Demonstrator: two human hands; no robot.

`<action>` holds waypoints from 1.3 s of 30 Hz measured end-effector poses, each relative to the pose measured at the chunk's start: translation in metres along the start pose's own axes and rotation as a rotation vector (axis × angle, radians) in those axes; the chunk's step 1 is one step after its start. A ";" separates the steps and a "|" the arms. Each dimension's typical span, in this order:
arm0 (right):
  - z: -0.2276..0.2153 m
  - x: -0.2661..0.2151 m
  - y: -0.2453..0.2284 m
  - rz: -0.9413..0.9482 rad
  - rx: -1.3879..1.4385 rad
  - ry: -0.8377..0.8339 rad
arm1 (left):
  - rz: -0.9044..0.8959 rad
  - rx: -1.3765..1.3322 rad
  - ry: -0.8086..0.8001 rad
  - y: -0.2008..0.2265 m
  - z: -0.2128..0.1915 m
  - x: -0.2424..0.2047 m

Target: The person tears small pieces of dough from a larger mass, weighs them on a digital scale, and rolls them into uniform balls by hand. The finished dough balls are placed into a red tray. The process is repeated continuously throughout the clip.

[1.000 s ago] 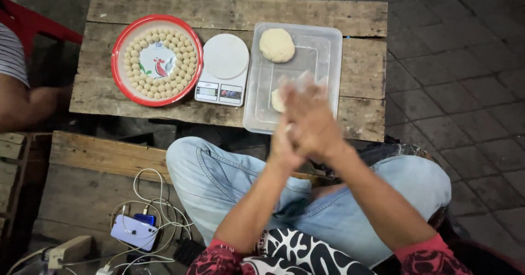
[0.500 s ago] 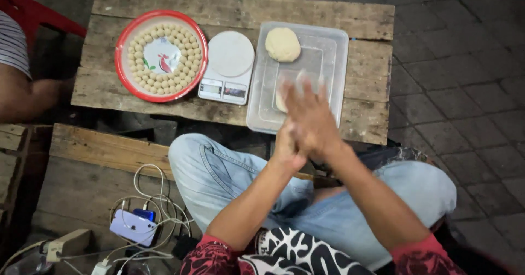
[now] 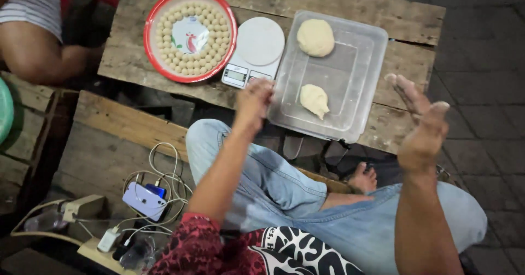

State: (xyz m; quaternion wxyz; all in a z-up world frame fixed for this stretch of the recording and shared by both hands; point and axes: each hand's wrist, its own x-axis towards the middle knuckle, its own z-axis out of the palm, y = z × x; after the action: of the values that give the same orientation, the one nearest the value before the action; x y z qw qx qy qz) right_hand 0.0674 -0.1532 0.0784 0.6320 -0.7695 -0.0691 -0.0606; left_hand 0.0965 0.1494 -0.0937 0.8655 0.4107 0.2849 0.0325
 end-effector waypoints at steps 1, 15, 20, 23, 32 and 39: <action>0.000 -0.001 -0.004 -0.050 -0.052 0.000 | 0.075 0.202 0.159 0.027 -0.002 0.004; 0.015 0.015 0.001 -0.147 -0.234 -0.124 | 0.132 0.057 0.668 0.197 -0.052 0.179; 0.012 0.019 0.016 -0.147 -0.180 -0.133 | 0.224 -0.798 0.630 0.196 -0.047 0.205; 0.012 0.020 0.014 -0.120 -0.219 -0.119 | 0.249 0.081 0.603 0.185 -0.052 0.186; 0.017 0.028 0.027 -0.035 -0.467 -0.080 | 0.385 0.543 0.650 0.162 -0.088 0.209; 0.057 0.029 0.126 -0.017 -0.727 -0.216 | 1.003 1.098 0.028 0.025 -0.019 0.035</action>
State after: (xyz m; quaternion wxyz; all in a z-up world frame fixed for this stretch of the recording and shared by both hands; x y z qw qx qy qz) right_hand 0.1195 -0.1202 -0.0490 0.3061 -0.9449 -0.1158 -0.0050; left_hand 0.1204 0.1892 -0.1016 0.4133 0.8644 0.0494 0.2822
